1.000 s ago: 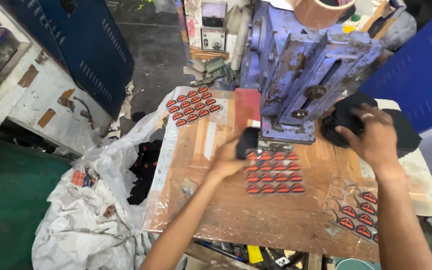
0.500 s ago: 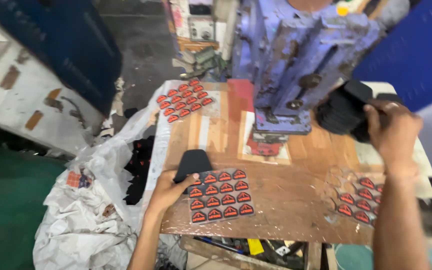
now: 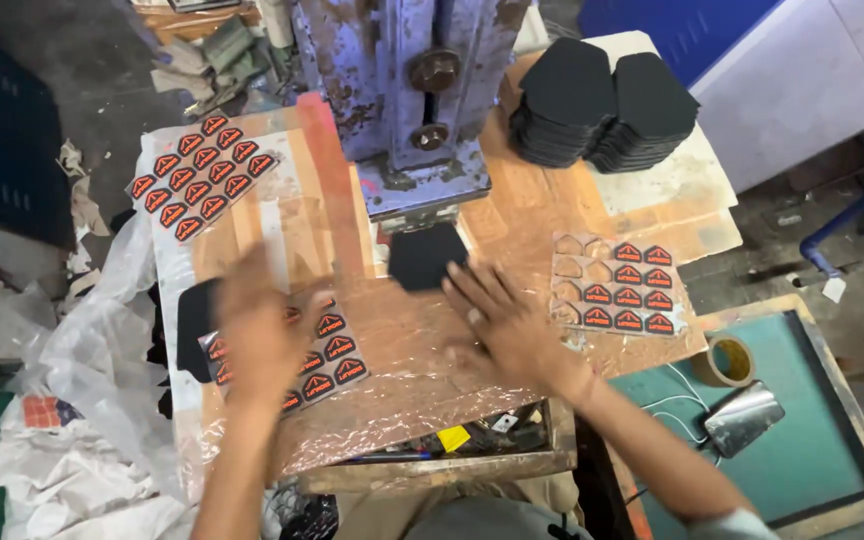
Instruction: The person repeatedly places a black fabric item under a press machine, then peels a clear plastic sheet containing multiple orange and black stickers and applies them onto the fabric. The person handles the fabric and sticker sheets by hand, repeating the process for several items.
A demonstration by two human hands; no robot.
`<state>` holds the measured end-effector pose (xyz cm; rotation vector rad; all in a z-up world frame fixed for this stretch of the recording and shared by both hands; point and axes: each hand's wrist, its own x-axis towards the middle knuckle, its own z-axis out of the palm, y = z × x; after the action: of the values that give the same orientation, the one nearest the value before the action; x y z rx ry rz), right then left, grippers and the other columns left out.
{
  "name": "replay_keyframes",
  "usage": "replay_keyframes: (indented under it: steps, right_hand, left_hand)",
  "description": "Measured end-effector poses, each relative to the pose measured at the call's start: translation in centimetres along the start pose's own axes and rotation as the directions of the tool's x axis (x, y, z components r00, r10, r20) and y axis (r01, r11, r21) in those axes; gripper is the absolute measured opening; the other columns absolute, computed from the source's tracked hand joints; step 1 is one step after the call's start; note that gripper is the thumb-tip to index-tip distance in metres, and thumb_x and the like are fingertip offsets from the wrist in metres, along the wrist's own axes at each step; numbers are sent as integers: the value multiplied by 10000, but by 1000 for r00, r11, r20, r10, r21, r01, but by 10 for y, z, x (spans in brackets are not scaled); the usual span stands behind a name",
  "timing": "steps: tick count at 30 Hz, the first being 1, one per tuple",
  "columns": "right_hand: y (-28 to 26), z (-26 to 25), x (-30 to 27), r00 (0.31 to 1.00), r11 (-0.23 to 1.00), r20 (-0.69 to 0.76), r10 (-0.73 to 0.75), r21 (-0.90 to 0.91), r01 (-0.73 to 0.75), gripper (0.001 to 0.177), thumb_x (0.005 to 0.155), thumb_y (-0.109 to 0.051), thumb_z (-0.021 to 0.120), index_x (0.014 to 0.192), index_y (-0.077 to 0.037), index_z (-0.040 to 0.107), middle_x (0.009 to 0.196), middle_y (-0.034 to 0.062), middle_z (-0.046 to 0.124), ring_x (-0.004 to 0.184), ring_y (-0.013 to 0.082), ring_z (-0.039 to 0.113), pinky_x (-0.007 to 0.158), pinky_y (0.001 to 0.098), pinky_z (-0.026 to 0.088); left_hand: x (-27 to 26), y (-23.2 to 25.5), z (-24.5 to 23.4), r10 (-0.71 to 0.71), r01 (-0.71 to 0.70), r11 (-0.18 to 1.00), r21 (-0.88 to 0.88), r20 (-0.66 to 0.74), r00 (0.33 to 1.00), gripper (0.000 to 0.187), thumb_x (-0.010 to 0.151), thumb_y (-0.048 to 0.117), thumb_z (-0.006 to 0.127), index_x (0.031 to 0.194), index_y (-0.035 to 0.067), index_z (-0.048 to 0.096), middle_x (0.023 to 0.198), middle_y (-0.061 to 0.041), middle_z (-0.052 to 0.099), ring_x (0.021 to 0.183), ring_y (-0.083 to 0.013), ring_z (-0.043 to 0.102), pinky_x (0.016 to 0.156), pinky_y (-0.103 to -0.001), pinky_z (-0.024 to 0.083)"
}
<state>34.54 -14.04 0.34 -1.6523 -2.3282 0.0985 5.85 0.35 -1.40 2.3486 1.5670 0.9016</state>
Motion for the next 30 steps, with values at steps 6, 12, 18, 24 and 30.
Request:
replay_keyframes:
  steps: [6,12,18,24,30]
  right_hand:
    - [45,16,37,998,998,-24,-55,7,55,771,992,-520,569,1499,48,449,1600,239,396,1515,387,316,1271,505,198]
    - [62,17,42,998,1000,-64,15,-11,-16,755,970,-535,607,1490,0,490,1544,253,446,1495,421,347,1244,526,231]
    - [54,8,39,997,999,-70,-19,41,22,674,944,-520,652,1390,-20,582,1472,241,529,1445,399,427,1215,540,275]
    - [67,15,45,998,990,-59,23,142,-15,543,953,-458,659,1351,-88,639,1447,182,583,1425,395,469,1221,468,349]
    - [57,15,45,996,999,-87,-29,-42,26,741,959,-495,643,1469,29,526,1473,261,513,1441,406,438,1219,547,263]
  left_hand:
    - [7,53,71,362,-354,932,-75,166,917,712,905,416,711,1456,16,502,1576,-253,403,1397,-489,414,1149,-602,321]
    - [9,53,69,387,-382,922,-65,231,893,625,968,448,612,1476,90,542,1572,-204,410,1451,-461,365,1169,-634,281]
    - [1,55,66,393,-387,919,-74,225,891,611,965,444,594,1460,89,555,1565,-184,441,1438,-456,366,1170,-618,268]
    - [2,56,63,370,-369,928,-58,270,889,597,976,429,586,1453,72,553,1542,-165,477,1434,-434,370,1180,-612,256]
    - [-3,55,66,369,-356,929,-99,221,903,592,978,414,595,1454,65,556,1544,-168,480,1453,-423,369,1191,-612,254]
